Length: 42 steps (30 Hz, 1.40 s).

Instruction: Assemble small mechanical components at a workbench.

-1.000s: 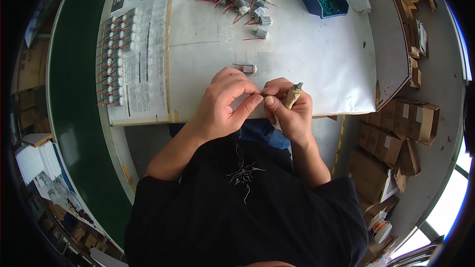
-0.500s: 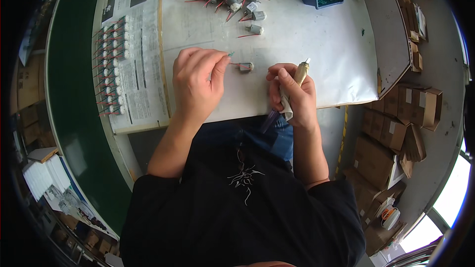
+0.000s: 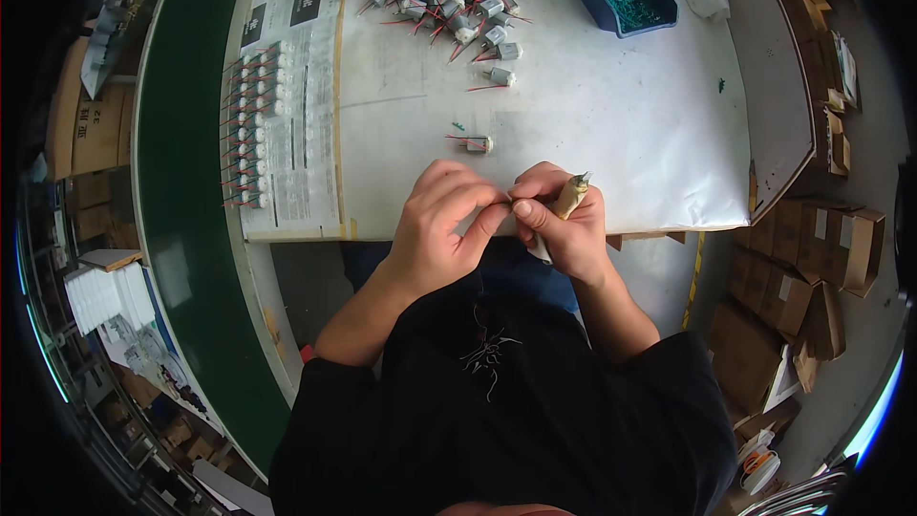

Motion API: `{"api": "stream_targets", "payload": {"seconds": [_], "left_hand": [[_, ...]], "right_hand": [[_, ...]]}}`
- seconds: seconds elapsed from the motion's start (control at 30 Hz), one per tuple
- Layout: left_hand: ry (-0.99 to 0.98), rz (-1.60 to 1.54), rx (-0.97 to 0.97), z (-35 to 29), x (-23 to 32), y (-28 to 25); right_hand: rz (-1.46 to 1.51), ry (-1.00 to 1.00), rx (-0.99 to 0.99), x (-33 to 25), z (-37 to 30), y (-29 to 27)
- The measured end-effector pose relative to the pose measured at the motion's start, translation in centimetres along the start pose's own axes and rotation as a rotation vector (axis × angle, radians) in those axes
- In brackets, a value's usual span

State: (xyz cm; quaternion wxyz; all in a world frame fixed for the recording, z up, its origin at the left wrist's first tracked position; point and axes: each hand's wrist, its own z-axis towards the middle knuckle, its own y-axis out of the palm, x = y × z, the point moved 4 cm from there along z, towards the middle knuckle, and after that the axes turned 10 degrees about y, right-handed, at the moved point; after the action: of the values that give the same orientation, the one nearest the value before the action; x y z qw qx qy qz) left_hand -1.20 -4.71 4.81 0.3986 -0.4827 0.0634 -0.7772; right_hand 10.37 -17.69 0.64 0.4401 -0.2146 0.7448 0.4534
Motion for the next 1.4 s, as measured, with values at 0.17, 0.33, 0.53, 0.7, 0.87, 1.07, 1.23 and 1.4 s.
{"api": "stream_targets", "payload": {"seconds": [0.17, 0.33, 0.53, 0.7, 0.87, 1.07, 1.23, 1.4], "left_hand": [[-0.049, -0.158, -0.033, -0.5, 0.5, -1.0], [-0.074, -0.24, -0.064, -0.8, 0.8, -1.1], [-0.04, -0.261, -0.166, -0.5, 0.2, -1.9], [-0.074, -0.303, -0.191, -0.1, -0.8, -1.7], [0.062, 0.237, 0.025, 2.1, -3.4, -1.6], [-0.029, 0.13, -0.115, -0.1, -3.6, 0.0], [-0.078, 0.092, -0.094, -0.5, -3.9, -0.3], [-0.059, 0.029, -0.063, -0.5, -4.0, -0.4]], "right_hand": [[0.034, 0.034, -0.02, 0.2, -0.9, 0.8], [-0.002, -0.051, -0.045, 0.4, -1.8, 1.2], [-0.046, -0.002, -0.068, 0.7, -1.7, 1.1], [-0.164, -0.022, -0.068, -1.1, -1.0, 1.4], [-0.23, 0.153, 0.137, -2.9, 0.9, 0.5], [-0.4, 0.313, 0.194, -2.5, 2.6, 0.1], [-0.529, 0.315, 0.146, -2.6, 3.2, 0.2], [-0.542, 0.337, 0.102, -2.7, 3.1, 0.1]]}}
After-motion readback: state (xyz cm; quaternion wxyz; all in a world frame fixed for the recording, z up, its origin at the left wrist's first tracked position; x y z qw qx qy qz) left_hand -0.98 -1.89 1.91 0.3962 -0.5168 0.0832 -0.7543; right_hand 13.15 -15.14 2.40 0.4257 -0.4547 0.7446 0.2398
